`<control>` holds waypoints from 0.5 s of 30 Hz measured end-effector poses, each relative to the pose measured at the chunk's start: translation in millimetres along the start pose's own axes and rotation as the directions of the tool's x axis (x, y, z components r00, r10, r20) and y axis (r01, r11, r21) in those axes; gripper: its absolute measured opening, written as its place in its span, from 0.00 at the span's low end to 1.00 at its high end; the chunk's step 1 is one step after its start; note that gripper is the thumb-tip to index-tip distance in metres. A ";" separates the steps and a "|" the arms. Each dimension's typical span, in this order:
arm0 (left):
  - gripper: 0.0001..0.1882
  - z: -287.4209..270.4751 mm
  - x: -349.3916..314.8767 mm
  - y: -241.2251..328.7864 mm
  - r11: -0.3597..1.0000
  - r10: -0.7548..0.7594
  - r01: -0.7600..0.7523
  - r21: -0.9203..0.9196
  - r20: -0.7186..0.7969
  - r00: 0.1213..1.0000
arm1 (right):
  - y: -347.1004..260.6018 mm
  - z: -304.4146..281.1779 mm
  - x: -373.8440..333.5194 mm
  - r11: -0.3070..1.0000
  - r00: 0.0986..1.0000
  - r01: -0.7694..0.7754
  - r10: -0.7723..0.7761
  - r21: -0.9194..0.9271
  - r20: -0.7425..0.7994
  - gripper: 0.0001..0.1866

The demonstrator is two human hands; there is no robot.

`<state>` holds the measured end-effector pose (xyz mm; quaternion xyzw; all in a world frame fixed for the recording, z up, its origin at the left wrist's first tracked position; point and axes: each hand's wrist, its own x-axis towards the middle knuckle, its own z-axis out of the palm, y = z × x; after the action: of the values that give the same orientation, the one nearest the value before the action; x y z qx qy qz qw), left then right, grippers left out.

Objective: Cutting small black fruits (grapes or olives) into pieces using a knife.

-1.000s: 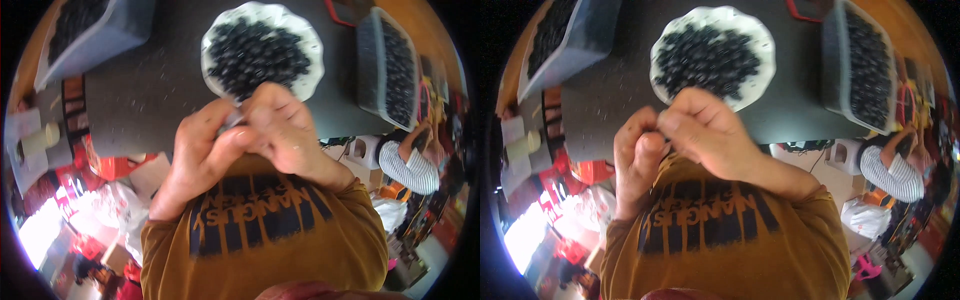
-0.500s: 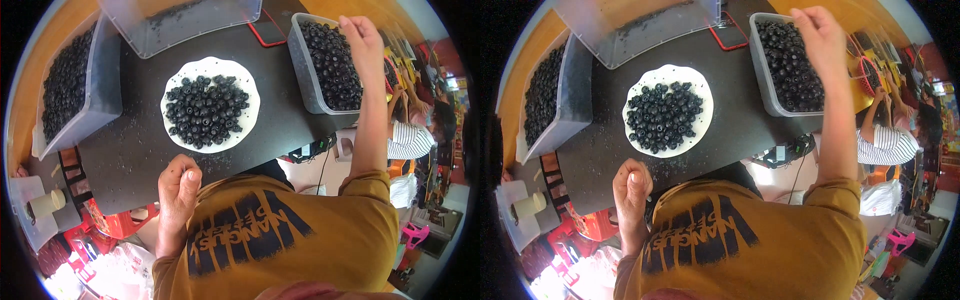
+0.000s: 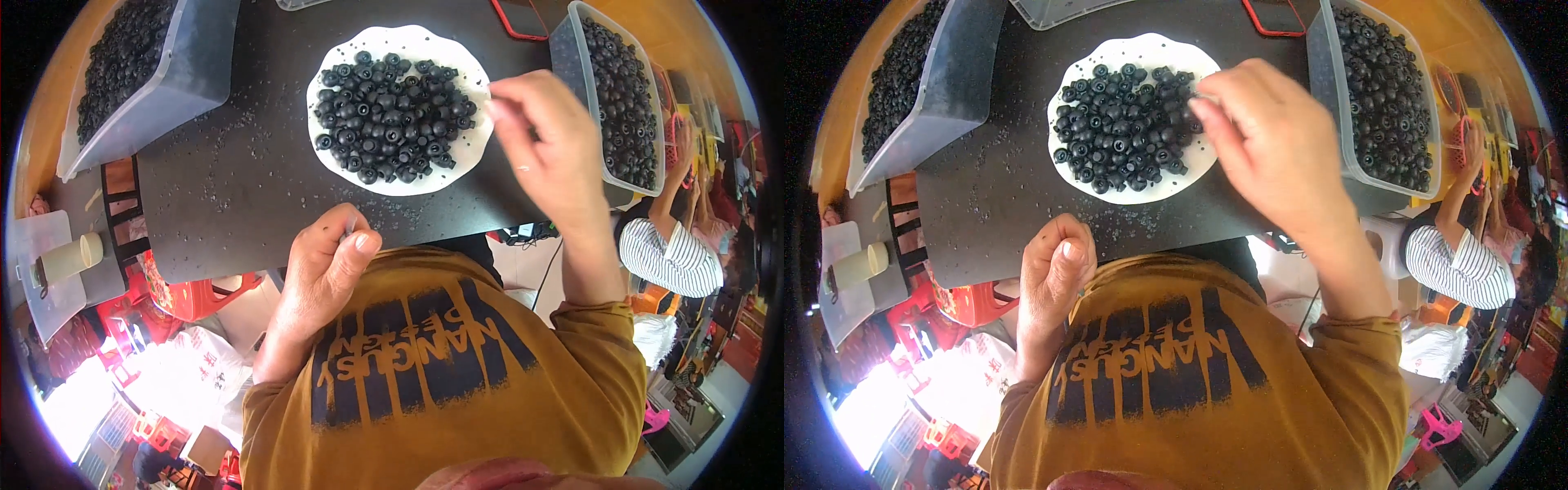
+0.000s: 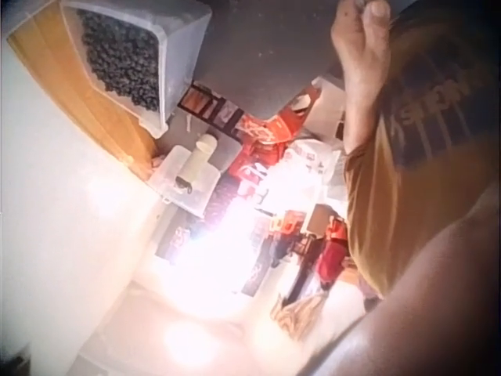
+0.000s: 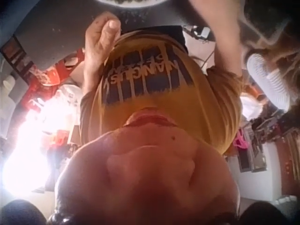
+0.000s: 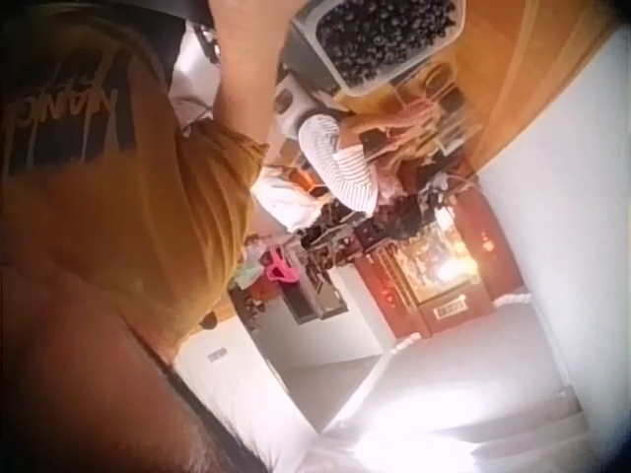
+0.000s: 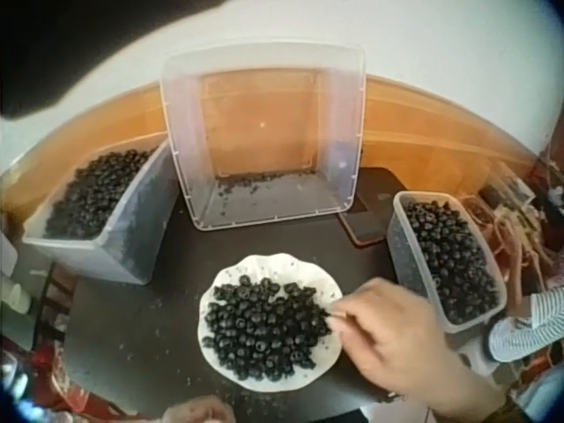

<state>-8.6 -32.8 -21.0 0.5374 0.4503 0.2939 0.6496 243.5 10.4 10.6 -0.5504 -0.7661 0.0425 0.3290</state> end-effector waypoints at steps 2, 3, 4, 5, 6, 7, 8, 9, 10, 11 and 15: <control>0.22 -0.2 -0.5 -1.1 1.000 0.006 -0.006 0.012 0.014 1.000 | 5.0 13.4 -6.3 1.000 0.999 -0.022 0.022 -0.004 0.027 0.06; 0.22 -0.7 -1.3 -2.7 1.000 -0.012 0.012 0.008 0.015 1.000 | 9.3 18.7 -6.5 0.999 1.000 -0.013 0.014 -0.049 0.022 0.07; 0.22 -1.1 -2.1 -4.2 1.000 -0.028 0.028 0.004 0.016 0.999 | 11.1 21.7 -6.1 0.995 1.000 -0.003 0.004 -0.095 0.018 0.07; 0.22 -1.2 -2.7 -5.7 1.000 -0.030 0.030 0.003 0.012 0.999 | 9.9 22.5 -5.2 0.994 0.992 -0.085 0.090 -0.065 0.090 0.08; 0.22 -1.2 -1.9 -7.5 0.998 -0.055 0.055 -0.017 0.021 0.998 | 11.7 25.4 -4.8 0.995 0.992 -0.080 0.086 -0.063 0.090 0.08; 0.22 -1.2 -1.1 -9.0 0.996 -0.079 0.080 -0.038 0.032 0.996 | 14.9 29.2 -5.5 0.995 0.990 -0.081 0.088 -0.061 0.113 0.09; 0.22 -1.0 -0.7 -9.8 0.996 -0.076 0.077 -0.038 0.027 0.997 | 17.8 32.3 -6.3 0.995 0.987 -0.082 0.089 -0.059 0.135 0.09; 0.22 -1.2 0.3 -10.1 0.993 -0.097 0.100 -0.061 0.055 0.994 | 19.8 34.0 -6.2 0.995 0.988 -0.075 0.082 -0.059 0.133 0.09; 0.22 -1.4 1.9 -10.7 0.989 -0.118 0.125 -0.084 0.083 0.990 | 21.0 34.8 -7.0 0.996 0.989 -0.059 0.067 -0.068 0.130 0.10; 0.20 -1.2 4.4 -17.3 0.988 -0.090 0.101 -0.113 0.093 0.992 | 21.2 35.2 -6.9 0.996 0.990 -0.043 0.053 -0.077 0.128 0.10; 0.19 -8.0 10.2 -22.4 0.927 -0.122 0.162 -0.338 0.137 0.983 | 21.1 42.3 -6.7 0.998 0.993 -0.055 0.059 -0.040 0.103 0.10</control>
<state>-13.8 -26.1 -45.4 0.3958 0.3915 0.2900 0.7784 238.5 25.4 -34.4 -0.5753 -0.7668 0.0664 0.2769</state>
